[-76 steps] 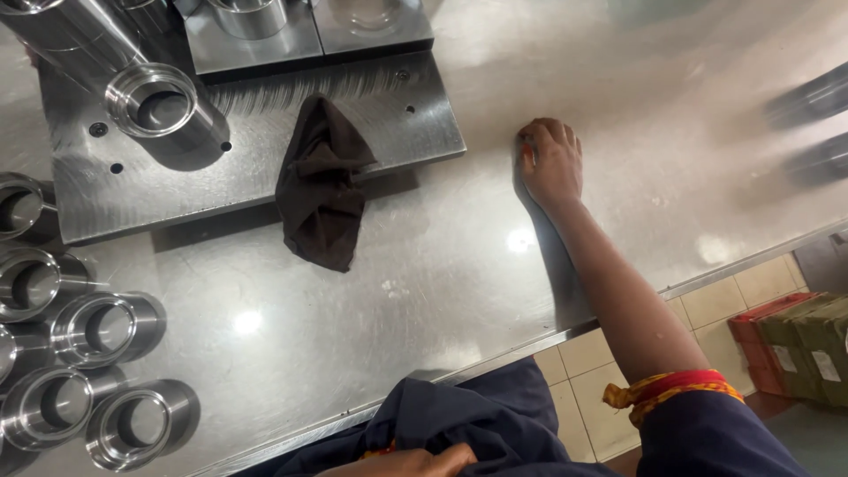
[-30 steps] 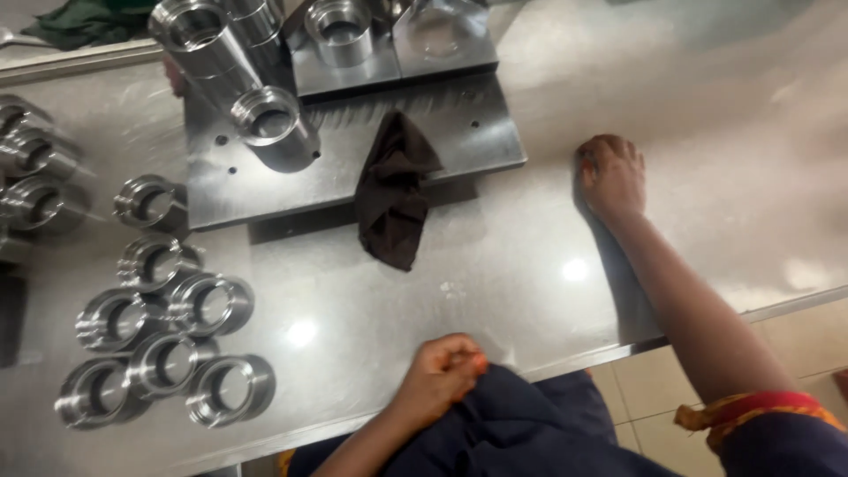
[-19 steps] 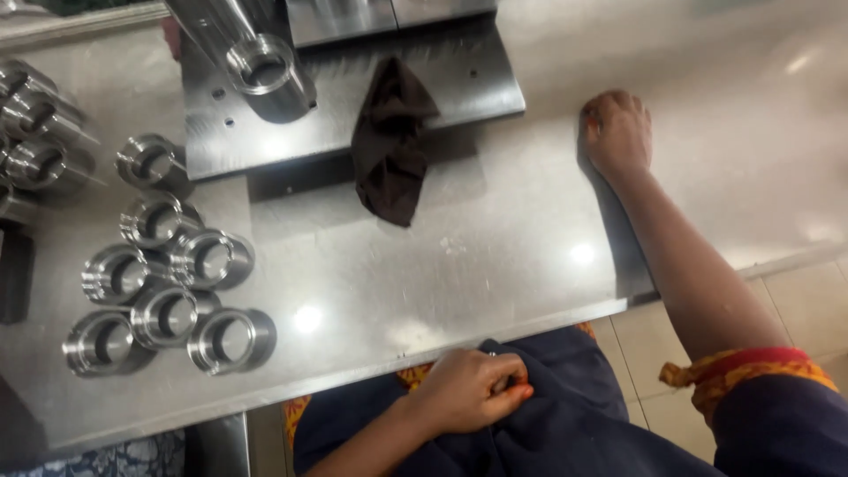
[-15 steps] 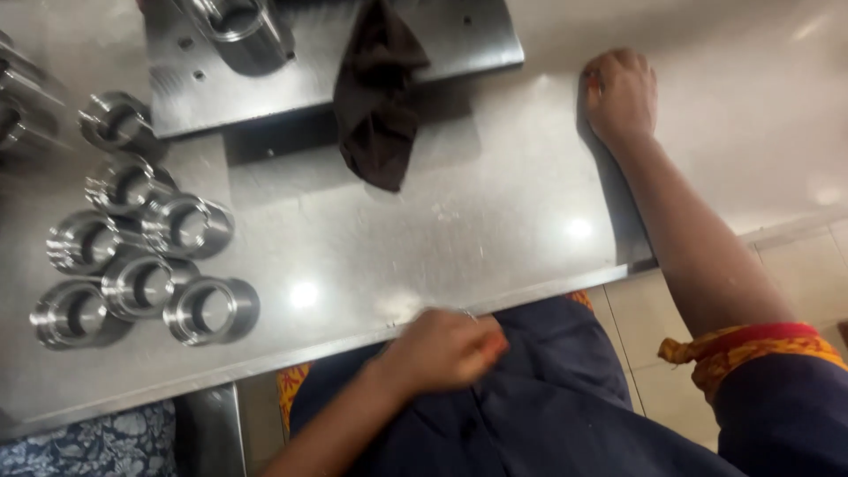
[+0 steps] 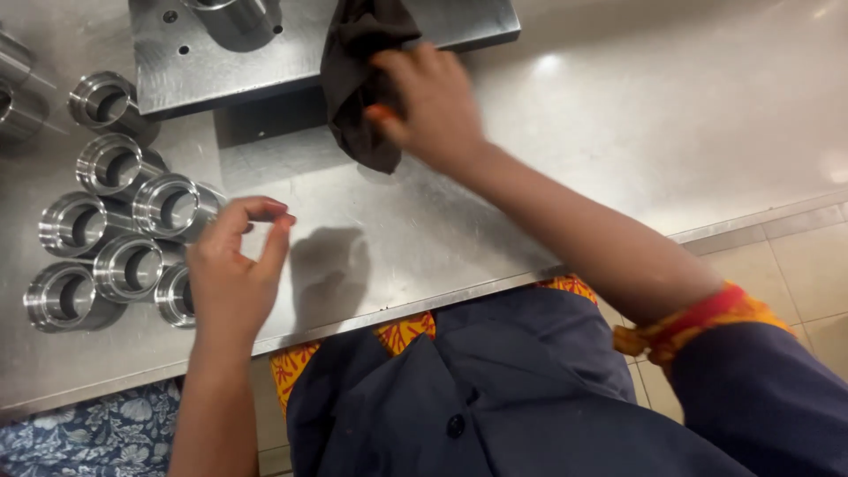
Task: Cleaning industrial metal cylinders with a cloth and inspecting them using a dial indicator gauge.
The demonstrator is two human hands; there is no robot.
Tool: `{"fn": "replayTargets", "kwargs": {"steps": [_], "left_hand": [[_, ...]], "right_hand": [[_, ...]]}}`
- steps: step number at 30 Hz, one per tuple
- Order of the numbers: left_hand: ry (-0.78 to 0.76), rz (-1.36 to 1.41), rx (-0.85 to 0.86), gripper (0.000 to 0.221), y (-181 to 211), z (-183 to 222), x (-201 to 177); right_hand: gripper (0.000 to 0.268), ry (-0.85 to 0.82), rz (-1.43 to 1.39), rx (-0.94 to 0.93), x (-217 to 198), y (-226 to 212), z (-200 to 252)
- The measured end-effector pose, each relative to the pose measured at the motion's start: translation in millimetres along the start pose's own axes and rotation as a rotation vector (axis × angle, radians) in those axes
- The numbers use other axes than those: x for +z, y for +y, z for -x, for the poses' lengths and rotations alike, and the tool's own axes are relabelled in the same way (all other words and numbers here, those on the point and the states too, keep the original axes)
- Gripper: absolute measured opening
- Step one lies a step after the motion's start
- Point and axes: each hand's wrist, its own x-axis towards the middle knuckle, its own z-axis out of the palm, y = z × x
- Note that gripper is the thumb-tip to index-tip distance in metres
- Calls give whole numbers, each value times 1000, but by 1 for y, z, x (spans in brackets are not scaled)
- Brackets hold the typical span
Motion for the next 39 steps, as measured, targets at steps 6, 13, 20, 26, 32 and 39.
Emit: {"fn": "replayTargets", "kwargs": {"steps": [6,13,20,26,32,39], "left_hand": [[-674,944,-68,58,31,62,51],[-1141,558,229,57,24,93,136],[-1373,751,-250,72,-13,89,159],[-1456,736,-248,81,-10,82,155],[-1498,737,-335,83,-8,79,156],[-1510,886,-436,86,-41,111,187]], "right_hand": [[56,72,196,-159,46,-6,-8],[17,-222,-232,-72,9,0,0],[17,589,-380,20,-152,-56,20],[14,6,-41,79,-136,-66,12],[14,-449,-141,-473,-120,-85,7],[10,-888,-489,-266,-121,-60,58]]}}
